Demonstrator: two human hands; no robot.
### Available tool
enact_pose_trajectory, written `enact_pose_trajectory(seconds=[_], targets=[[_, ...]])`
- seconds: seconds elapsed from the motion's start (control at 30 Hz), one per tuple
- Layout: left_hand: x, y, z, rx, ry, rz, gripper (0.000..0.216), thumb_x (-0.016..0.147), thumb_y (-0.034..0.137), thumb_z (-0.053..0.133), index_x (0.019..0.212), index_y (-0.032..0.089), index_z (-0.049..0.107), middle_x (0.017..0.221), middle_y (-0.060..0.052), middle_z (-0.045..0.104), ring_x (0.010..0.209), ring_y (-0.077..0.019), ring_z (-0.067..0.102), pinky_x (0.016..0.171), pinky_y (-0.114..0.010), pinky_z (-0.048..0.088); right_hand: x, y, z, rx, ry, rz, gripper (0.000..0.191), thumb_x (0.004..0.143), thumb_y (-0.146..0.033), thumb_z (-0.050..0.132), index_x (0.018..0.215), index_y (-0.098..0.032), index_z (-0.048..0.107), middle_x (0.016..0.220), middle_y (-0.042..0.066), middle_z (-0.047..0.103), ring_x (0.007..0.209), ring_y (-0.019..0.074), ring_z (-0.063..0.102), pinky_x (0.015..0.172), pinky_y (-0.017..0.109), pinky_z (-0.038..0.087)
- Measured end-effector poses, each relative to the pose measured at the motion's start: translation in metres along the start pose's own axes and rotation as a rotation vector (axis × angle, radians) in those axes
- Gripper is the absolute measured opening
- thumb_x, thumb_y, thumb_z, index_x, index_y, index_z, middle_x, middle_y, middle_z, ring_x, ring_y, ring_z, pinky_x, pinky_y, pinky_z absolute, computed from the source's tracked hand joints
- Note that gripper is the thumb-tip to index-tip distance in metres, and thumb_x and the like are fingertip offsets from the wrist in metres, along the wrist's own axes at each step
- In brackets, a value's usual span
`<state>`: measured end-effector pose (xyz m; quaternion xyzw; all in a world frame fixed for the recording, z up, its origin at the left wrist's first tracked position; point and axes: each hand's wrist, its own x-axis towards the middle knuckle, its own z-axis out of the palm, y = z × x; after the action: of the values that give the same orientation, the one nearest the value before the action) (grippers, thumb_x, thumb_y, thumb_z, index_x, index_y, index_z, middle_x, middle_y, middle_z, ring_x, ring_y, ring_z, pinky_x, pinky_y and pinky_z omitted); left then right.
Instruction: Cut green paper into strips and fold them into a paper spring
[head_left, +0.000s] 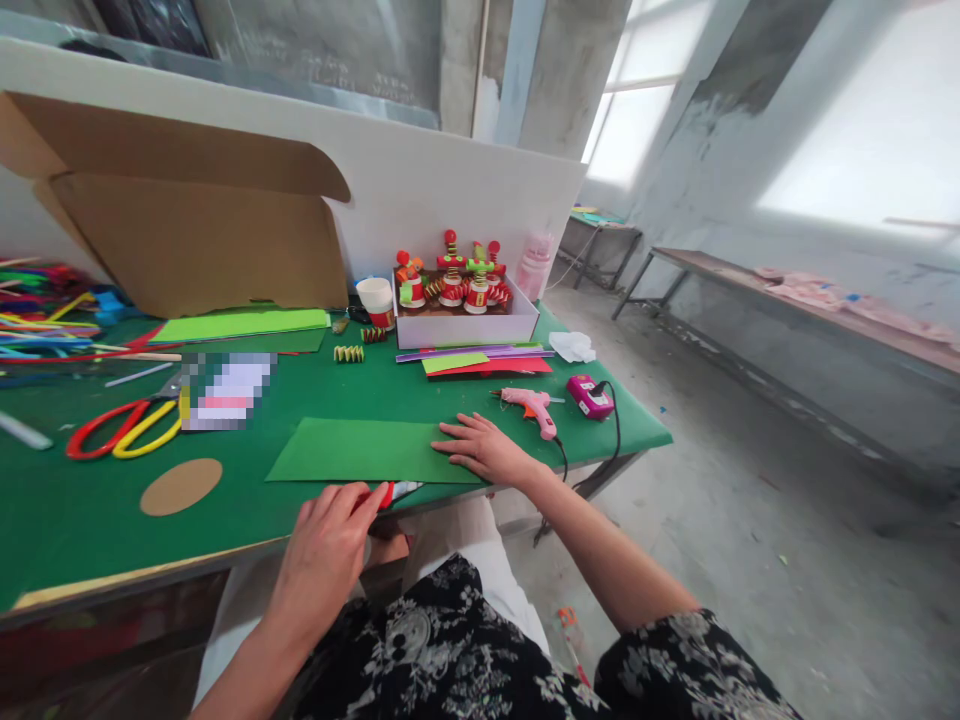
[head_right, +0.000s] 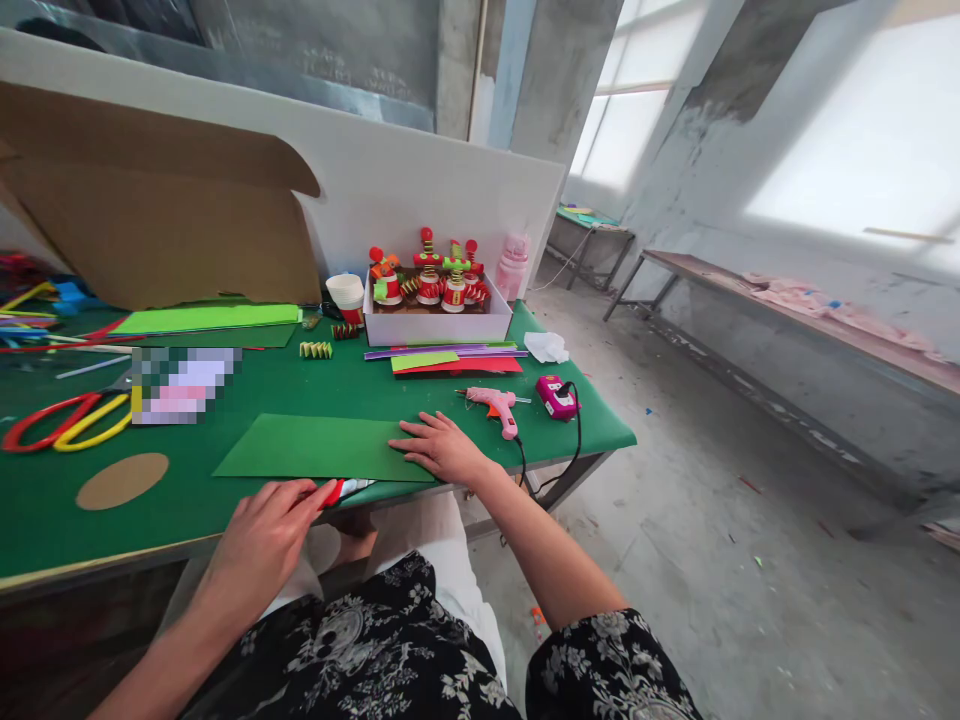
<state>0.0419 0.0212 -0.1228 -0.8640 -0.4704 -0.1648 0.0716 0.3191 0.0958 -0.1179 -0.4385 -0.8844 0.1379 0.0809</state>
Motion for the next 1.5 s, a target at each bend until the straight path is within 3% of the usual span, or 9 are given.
enact_pose_trajectory(seconds=[0.2, 0.43, 1.5], targets=[[0.008, 0.012, -0.002, -0.02, -0.022, -0.004, 0.044, 0.087, 0.004, 0.04, 0.12, 0.019, 0.065, 0.103, -0.011, 0.067, 0.092, -0.0239, 0.059, 0.074, -0.035, 0.044, -0.002, -0.002, -0.001, -0.068, -0.031, 0.028, 0.042, 0.103, -0.039, 0.037, 0.144, -0.035, 0.046, 0.154, 0.001, 0.042, 0.147, 0.0274, 0.027, 0.118, 0.053, 0.021], [0.015, 0.024, 0.0, -0.019, -0.004, 0.014, 0.045, 0.082, 0.002, 0.045, 0.12, 0.016, 0.065, 0.103, -0.011, 0.067, 0.092, -0.025, 0.059, 0.075, -0.036, 0.045, -0.002, -0.004, -0.001, -0.101, -0.03, 0.021, 0.042, 0.104, -0.037, 0.036, 0.144, -0.034, 0.047, 0.155, 0.0, 0.041, 0.146, 0.027, 0.028, 0.118, 0.052, 0.022], [0.009, 0.031, -0.002, 0.0, -0.014, 0.068, 0.048, 0.082, -0.006, 0.043, 0.122, 0.014, 0.063, 0.1, -0.009, 0.067, 0.09, -0.0232, 0.057, 0.074, -0.035, 0.044, -0.003, -0.01, -0.005, -0.123, -0.043, 0.047, 0.042, 0.104, -0.035, 0.035, 0.144, -0.031, 0.048, 0.155, 0.0, 0.04, 0.146, 0.0287, 0.029, 0.119, 0.05, 0.021]])
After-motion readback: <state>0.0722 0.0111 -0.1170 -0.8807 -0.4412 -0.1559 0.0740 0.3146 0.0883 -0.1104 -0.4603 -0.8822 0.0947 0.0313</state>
